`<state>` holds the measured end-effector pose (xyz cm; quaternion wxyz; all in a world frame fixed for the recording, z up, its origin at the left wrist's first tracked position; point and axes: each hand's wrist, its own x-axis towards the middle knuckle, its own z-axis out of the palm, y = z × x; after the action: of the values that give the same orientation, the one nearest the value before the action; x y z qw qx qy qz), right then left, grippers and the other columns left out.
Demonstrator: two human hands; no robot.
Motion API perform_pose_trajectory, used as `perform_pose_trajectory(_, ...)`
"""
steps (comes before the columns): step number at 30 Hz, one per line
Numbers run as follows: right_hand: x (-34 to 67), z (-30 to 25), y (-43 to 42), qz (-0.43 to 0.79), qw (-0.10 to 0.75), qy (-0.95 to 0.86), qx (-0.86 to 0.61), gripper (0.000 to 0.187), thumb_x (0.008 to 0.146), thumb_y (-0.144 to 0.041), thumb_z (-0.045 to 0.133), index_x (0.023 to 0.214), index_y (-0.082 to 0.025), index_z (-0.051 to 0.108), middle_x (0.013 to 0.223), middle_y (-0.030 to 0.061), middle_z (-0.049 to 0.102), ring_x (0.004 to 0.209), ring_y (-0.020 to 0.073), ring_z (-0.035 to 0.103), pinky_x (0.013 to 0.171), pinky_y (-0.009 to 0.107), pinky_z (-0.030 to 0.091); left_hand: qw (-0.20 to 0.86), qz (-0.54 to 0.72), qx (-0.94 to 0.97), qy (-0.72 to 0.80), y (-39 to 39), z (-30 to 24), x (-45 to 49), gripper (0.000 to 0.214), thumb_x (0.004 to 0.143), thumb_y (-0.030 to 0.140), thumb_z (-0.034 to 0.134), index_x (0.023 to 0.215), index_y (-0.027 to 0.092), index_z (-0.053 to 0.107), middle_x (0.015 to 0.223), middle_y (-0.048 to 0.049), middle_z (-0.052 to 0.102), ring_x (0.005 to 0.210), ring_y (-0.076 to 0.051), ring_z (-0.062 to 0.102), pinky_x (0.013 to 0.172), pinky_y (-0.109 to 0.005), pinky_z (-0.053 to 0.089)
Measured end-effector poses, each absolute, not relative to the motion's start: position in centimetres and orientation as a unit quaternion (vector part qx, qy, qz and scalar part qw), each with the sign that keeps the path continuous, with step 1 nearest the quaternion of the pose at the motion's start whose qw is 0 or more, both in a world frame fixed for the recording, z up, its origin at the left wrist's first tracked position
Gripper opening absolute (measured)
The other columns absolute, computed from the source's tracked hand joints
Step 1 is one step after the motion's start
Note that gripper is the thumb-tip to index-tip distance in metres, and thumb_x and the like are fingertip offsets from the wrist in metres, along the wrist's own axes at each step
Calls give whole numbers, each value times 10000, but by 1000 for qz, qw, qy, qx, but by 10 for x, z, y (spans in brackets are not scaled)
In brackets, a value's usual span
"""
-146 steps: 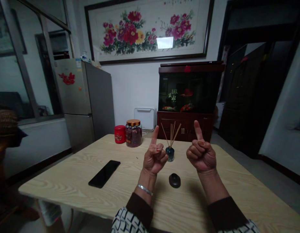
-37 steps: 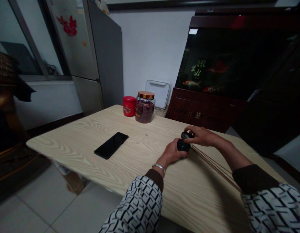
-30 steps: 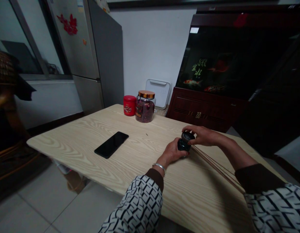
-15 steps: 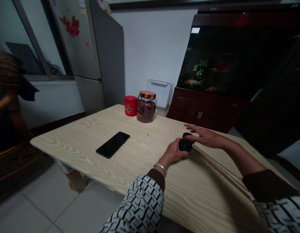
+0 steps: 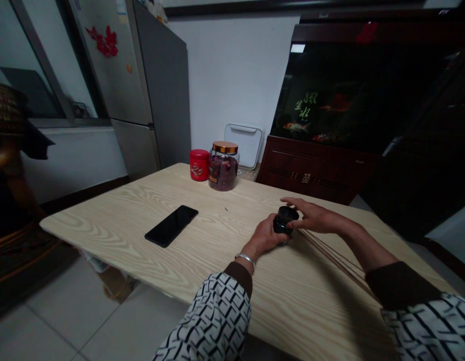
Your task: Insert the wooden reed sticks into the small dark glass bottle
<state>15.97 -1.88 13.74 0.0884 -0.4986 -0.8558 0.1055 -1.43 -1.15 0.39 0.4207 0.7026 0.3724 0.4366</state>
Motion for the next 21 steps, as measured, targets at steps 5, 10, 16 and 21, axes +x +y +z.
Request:
perform_pose_trajectory(5,156,122,-19,55,106,-846,-519,490,844,-439,629,1248,-162,606,1202,156,640,1094,288,613,957,402,470,419,432,708,369,-10,1,-14,655,656,329,821,1249,193,576,1050,-50,693,939,-219,631,798,-295,485)
perform_pose_trajectory(10,150,117,-28,38,141,-811,-566,446,847,-454,632,1230,-226,611,1215,121,634,1100,287,617,949,403,469,421,430,710,366,-10,4,-13,648,676,313,809,1261,186,562,1080,-60,682,979,-233,623,865,-336,491)
perform_pose_trajectory(16,160,69,-73,119,373,-689,-610,539,882,-602,538,1273,-231,544,1268,125,597,1033,252,635,853,391,513,357,448,730,374,-38,11,-26,950,583,414,887,1383,133,459,1386,-183,512,1289,-336,466,1082,-442,379)
perform_pose_trajectory(21,168,26,-123,226,398,-634,-623,581,904,-725,391,665,-229,576,652,40,595,651,208,566,634,350,460,330,387,731,455,-88,20,-54,381,794,511,695,935,163,634,848,-44,638,805,-197,572,747,-320,443)
